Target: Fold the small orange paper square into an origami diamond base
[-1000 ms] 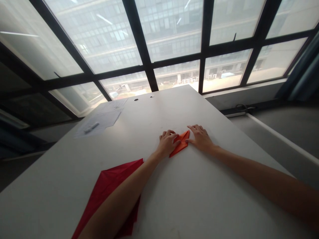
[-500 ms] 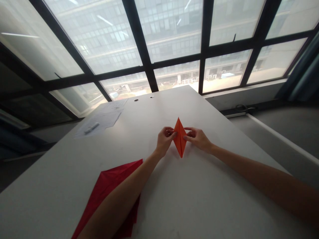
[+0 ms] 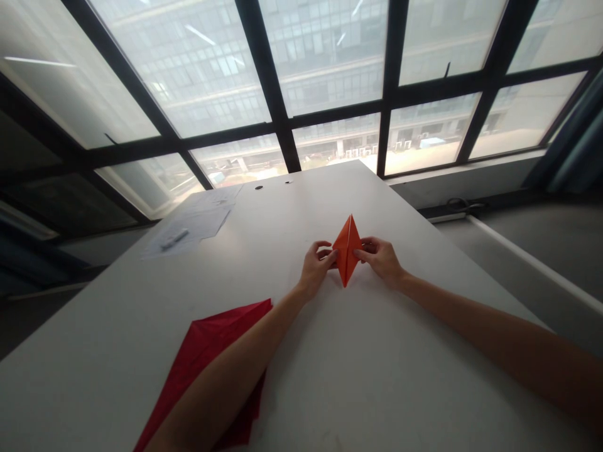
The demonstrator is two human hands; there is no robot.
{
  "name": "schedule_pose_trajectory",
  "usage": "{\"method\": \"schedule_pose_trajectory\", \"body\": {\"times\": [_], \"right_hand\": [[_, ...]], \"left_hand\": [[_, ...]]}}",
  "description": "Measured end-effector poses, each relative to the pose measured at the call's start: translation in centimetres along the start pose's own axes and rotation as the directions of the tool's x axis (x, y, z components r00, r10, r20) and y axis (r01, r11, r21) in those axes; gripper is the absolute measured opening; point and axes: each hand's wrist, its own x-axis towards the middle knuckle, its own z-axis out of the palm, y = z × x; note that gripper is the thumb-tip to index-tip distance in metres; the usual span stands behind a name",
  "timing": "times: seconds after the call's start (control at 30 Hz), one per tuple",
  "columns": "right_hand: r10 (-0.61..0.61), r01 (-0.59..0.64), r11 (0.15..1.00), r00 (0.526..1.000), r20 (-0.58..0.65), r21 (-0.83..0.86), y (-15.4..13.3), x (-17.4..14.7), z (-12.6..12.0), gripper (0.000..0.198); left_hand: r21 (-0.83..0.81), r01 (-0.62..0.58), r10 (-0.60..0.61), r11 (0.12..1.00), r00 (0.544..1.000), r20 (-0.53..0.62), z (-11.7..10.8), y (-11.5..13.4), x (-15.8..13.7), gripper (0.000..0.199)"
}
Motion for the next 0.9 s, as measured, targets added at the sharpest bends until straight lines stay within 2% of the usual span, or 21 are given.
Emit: {"method": "schedule_pose_trajectory", "body": {"times": [0.1,0.3,0.63,0.77,0.9], "right_hand": [[0.012,-0.012,1.000,1.000,-0.004,0.004,-0.08,0.02,-0.03,0.028],[0.006,-0.006,0.999,1.000,0.007,-0.040,-0.25,-0.14,0.02,0.024],[0.070,-0.065,0.993,0.997,0.044,-0.094,-0.79,-0.38,0.13,0.026],[0.060,-0.051,0.994,0.993,0.098,-0.093,-0.85,-0.45,0.09,0.033],[0.045,-0.032,0.995,0.989,0.142,-0.091,-0.80,-0.44,-0.03,0.034]], "left_hand": [[0.003,-0.023,0.023,1.000,1.000,0.001,0.01,-0.17,0.06,0.041],[0.088,0.011,-0.011,0.996,1.000,-0.001,0.19,-0.21,-0.02,0.037],[0.139,-0.085,0.078,0.987,0.996,0.051,0.36,-0.22,-0.26,0.034],[0.117,-0.123,0.122,0.986,0.992,0.011,0.45,-0.16,-0.34,0.040],[0.096,-0.120,0.114,0.988,0.991,0.072,0.48,-0.02,-0.51,0.046]]}}
